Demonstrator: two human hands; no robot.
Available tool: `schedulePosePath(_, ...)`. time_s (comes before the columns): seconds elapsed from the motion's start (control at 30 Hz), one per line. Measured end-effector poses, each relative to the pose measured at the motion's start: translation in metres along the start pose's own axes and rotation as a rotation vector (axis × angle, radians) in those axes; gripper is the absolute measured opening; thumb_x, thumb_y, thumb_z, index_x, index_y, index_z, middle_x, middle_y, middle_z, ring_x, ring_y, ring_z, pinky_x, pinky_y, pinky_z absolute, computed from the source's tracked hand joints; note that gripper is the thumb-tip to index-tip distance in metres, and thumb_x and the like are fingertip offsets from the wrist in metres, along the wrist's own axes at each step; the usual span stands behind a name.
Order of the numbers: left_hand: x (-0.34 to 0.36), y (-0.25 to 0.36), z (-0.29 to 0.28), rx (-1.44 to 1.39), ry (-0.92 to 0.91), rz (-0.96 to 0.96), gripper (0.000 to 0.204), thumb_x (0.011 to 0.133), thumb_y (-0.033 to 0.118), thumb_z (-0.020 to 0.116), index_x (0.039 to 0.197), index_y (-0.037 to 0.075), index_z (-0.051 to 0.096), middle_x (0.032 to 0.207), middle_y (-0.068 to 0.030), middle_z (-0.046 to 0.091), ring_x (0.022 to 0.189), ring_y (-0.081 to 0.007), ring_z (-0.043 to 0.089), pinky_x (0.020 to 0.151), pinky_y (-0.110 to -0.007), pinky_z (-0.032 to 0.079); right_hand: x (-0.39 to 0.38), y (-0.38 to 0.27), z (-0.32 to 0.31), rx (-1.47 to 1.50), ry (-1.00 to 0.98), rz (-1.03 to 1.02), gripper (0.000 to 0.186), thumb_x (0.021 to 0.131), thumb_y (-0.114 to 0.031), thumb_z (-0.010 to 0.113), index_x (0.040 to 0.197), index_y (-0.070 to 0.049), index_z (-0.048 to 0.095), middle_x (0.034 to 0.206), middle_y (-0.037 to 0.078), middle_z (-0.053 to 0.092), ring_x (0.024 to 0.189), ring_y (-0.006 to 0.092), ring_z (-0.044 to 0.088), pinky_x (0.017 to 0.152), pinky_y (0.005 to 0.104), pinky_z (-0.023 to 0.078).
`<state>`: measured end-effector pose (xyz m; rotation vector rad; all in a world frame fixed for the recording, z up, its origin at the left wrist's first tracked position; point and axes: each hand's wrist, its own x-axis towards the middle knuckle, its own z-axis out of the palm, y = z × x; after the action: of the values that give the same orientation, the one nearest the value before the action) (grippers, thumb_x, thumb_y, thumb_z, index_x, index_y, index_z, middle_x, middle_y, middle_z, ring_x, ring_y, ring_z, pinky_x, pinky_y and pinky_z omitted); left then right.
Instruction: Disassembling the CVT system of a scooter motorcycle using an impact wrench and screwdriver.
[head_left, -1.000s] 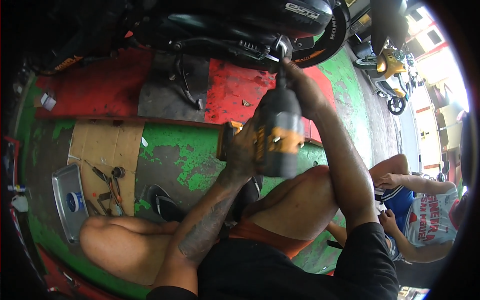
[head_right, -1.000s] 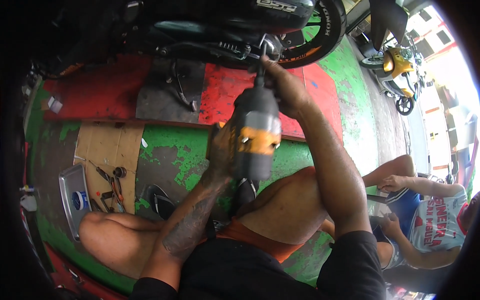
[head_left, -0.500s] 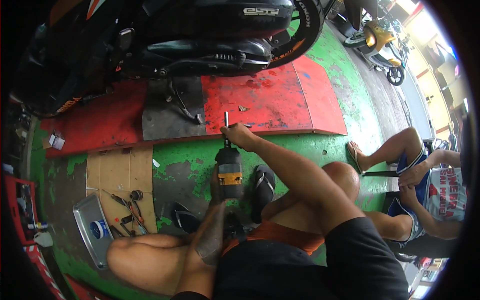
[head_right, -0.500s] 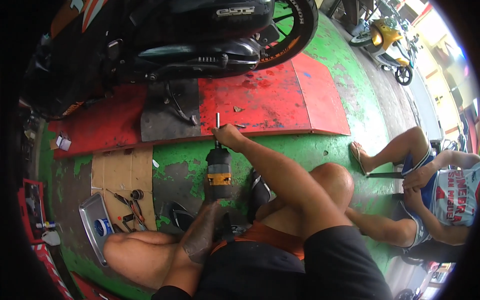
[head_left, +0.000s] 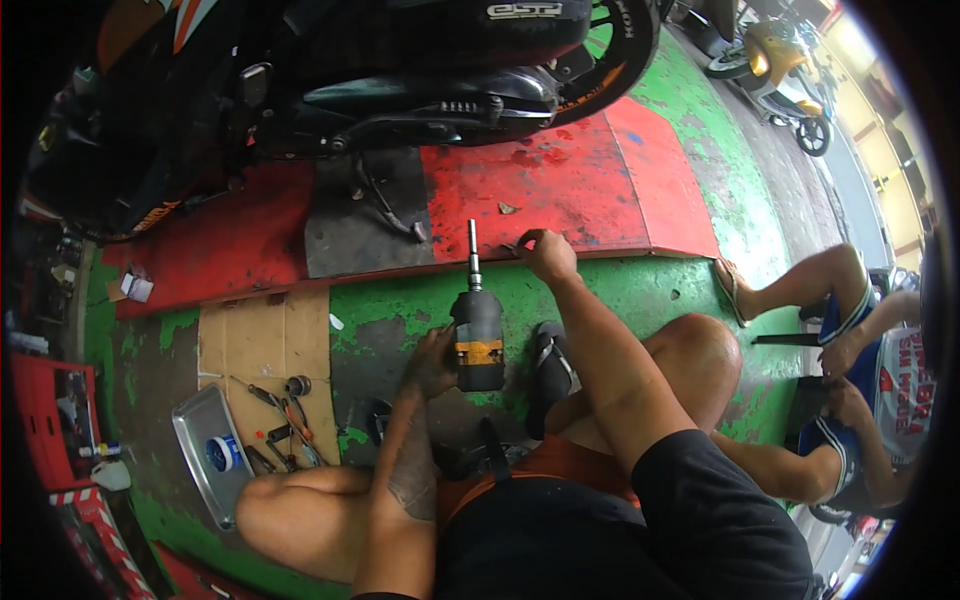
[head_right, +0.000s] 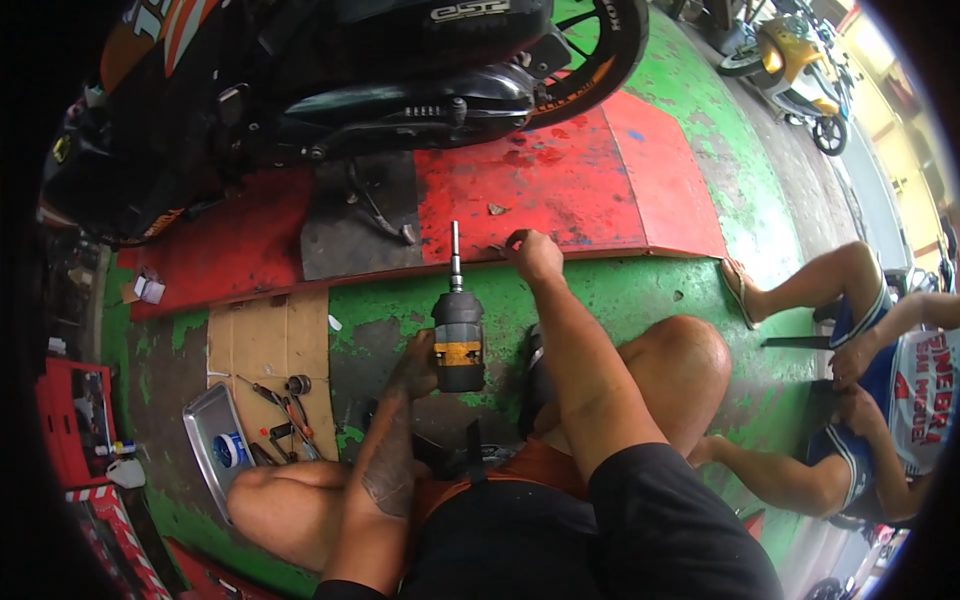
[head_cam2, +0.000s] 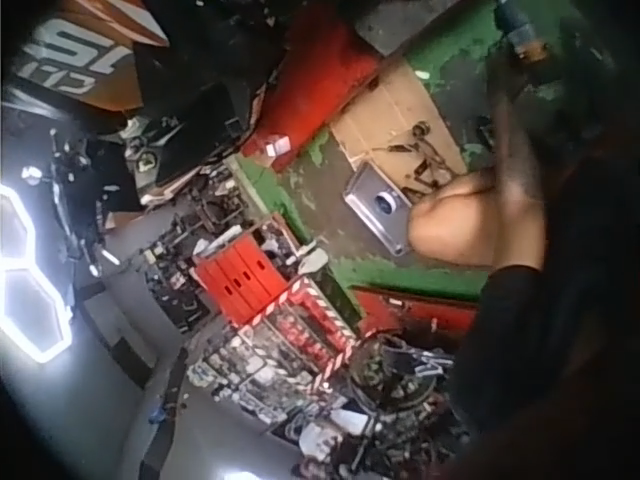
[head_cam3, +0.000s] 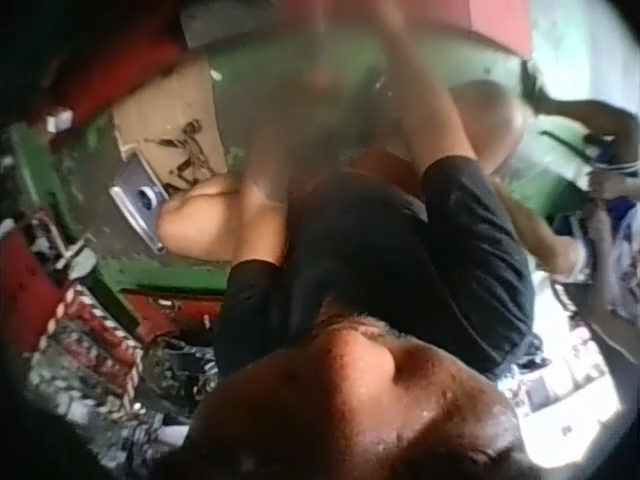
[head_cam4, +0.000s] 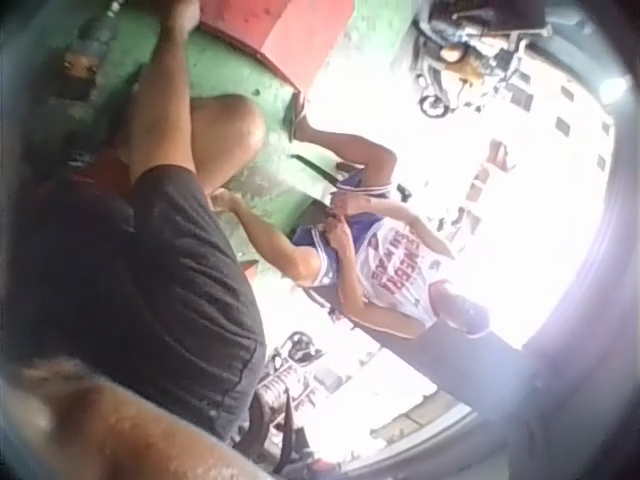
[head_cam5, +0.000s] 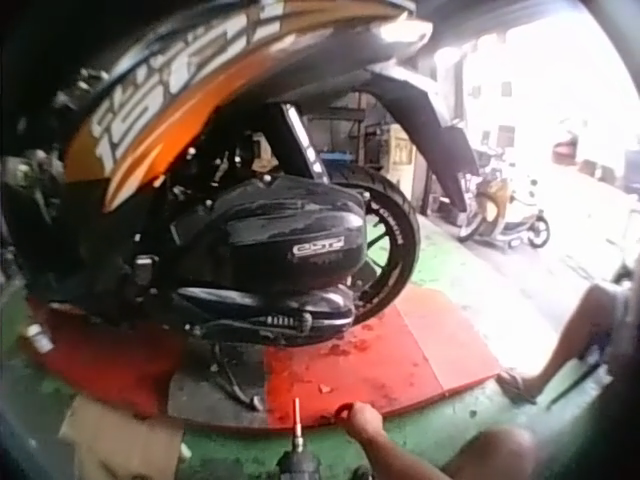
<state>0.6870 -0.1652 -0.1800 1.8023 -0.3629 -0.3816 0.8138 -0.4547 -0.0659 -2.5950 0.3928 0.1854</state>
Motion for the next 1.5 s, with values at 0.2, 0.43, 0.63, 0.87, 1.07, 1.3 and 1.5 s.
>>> schedulePosePath(0.2, 0.055, 0.092, -0.116, 0.236, 0.591, 0.013, 0.033, 0.079, 0.021, 0.075, 0.104, 0.003, 0.065, 0.085, -0.0065, 0.063, 0.080, -0.0176, 0.060, 0.077, -0.034, 0.051, 0.016, -0.021, 0.011, -0.022, -0.068, -0.102, 0.027, 0.079, -0.039, 0.070, 0.097, -0.018, 0.073, 0.091, 0.016, 0.069, 0.089, 0.0337, 0.066, 0.079, 0.0437, 0.053)
schedulePosePath(0.43, 0.168, 0.326, -0.102, 0.556, 1.136, 0.367, 0.038, 0.077, 0.030, 0.076, 0.104, 0.005, 0.067, 0.127, -0.0095, 0.051, 0.121, -0.0290, 0.044, 0.100, -0.048, 0.036, 0.036, 0.018, 0.033, 0.155, 0.048, -0.052, 0.035, 0.086, -0.039, 0.063, 0.094, -0.005, 0.069, 0.087, 0.018, 0.067, 0.082, 0.0321, 0.066, 0.070, 0.0421, 0.051)
schedulePosePath(0.63, 0.221, 0.337, -0.091, 0.591, 1.316, 0.070, 0.037, 0.074, 0.031, 0.077, 0.104, 0.009, 0.070, 0.140, -0.0133, 0.040, 0.134, -0.0411, 0.027, 0.108, -0.061, 0.022, 0.024, -0.029, 0.025, 1.356, -0.171, 0.182, 0.017, 0.089, -0.026, 0.054, 0.089, -0.010, 0.059, 0.071, -0.005, 0.045, 0.052, 0.0055, 0.040, 0.042, 0.0215, 0.028)
schedulePosePath(0.87, 0.212, 0.317, -0.094, 0.288, 1.327, 0.520, 0.020, 0.081, 0.015, 0.069, 0.094, 0.001, 0.065, 0.117, -0.0142, 0.059, 0.115, -0.0317, 0.049, 0.100, -0.044, 0.037, 0.022, -0.075, -0.026, 1.787, -0.377, 0.019, 0.018, 0.094, -0.030, 0.046, 0.089, -0.016, 0.054, 0.073, -0.003, 0.051, 0.054, 0.0093, 0.045, 0.041, 0.0209, 0.028)
schedulePosePath(1.07, 0.122, 0.213, -0.078, -0.755, 1.064, 0.392, 0.009, 0.089, -0.002, 0.055, 0.097, 0.002, 0.054, 0.087, -0.0068, 0.060, 0.084, -0.0159, 0.062, 0.083, -0.028, 0.049, 0.005, -0.137, -0.038, 1.249, -0.373, -0.132, 0.021, 0.097, -0.031, 0.045, 0.090, -0.014, 0.055, 0.064, -0.006, 0.042, 0.050, 0.0045, 0.038, 0.039, 0.0204, 0.025)
schedulePosePath(1.3, 0.070, 0.135, -0.080, -1.622, 0.892, -0.027, 0.042, 0.096, 0.042, 0.040, 0.107, 0.005, 0.057, 0.100, -0.0060, 0.061, 0.096, -0.0212, 0.061, 0.088, -0.036, 0.049, -0.077, -0.237, 0.029, 0.326, -0.099, -0.793, 0.030, 0.087, -0.024, 0.057, 0.102, 0.002, 0.059, 0.101, 0.025, 0.060, 0.096, 0.0432, 0.059, 0.085, 0.0481, 0.047)
schedulePosePath(1.5, 0.064, 0.135, -0.111, -1.699, 0.793, 0.298, 0.033, 0.096, 0.041, 0.045, 0.106, 0.011, 0.057, 0.096, -0.0039, 0.058, 0.091, -0.0187, 0.057, 0.084, -0.035, 0.047, -0.107, -0.262, 0.060, 0.162, -0.123, -0.838, 0.034, 0.087, -0.028, 0.058, 0.108, -0.001, 0.059, 0.117, 0.023, 0.054, 0.112, 0.0434, 0.050, 0.099, 0.0478, 0.040)
